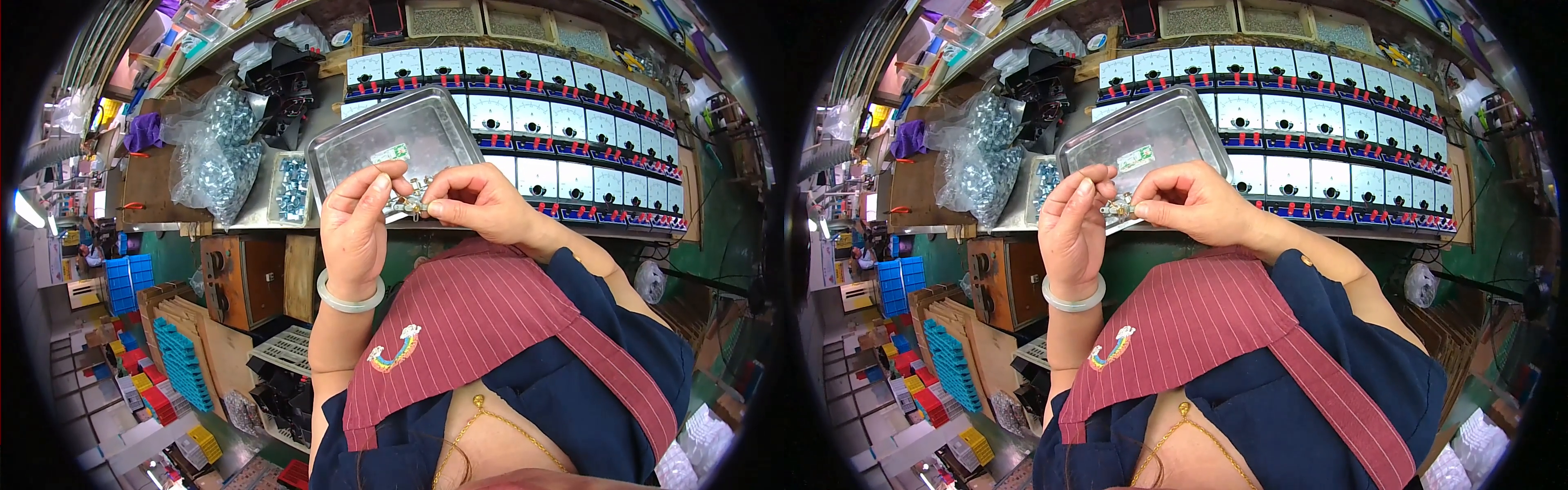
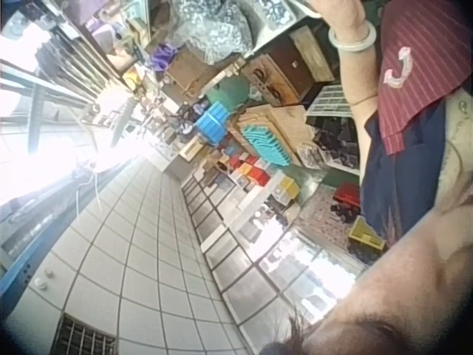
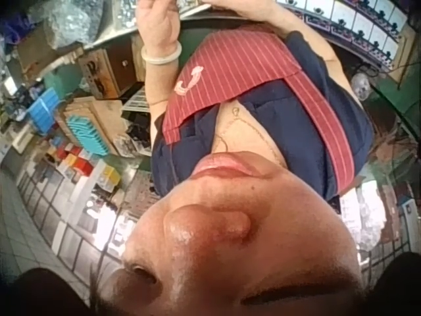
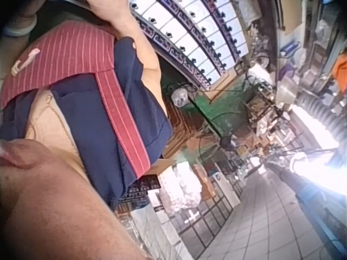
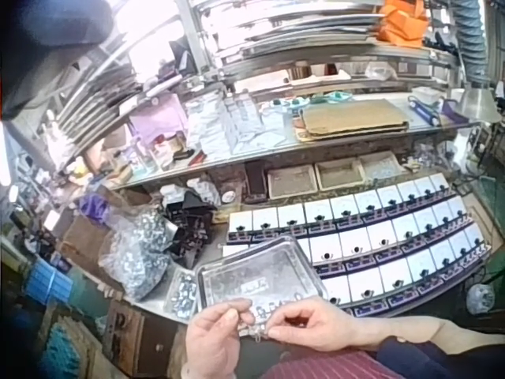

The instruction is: Fasten components onto a series of analog meters using an electric screwdriver.

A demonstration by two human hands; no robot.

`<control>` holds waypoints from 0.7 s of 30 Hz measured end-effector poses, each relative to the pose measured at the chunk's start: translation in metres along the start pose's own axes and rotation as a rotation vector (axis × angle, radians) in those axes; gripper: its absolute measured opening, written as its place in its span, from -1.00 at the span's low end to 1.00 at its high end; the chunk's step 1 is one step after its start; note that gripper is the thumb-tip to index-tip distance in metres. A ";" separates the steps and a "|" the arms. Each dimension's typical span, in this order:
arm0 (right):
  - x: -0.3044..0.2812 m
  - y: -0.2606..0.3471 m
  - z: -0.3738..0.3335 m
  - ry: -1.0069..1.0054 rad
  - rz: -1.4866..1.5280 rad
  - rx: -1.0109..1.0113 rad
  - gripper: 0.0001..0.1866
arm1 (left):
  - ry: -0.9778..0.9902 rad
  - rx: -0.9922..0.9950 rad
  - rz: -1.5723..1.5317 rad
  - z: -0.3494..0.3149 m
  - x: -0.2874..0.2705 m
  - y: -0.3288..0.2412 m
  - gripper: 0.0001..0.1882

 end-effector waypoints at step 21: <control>0.004 -0.003 -0.007 0.023 -0.031 -0.024 -0.89 | 0.038 0.011 0.035 -0.007 -0.003 0.000 -0.79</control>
Point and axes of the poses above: each hand's wrist, its own z-axis towards the middle knuckle, its own x-axis out of the palm, y = z × x, the point moved 4 cm from there along z, towards the middle knuckle, and after that the axes turned 11 degrees about z, right-handed, at the moved point
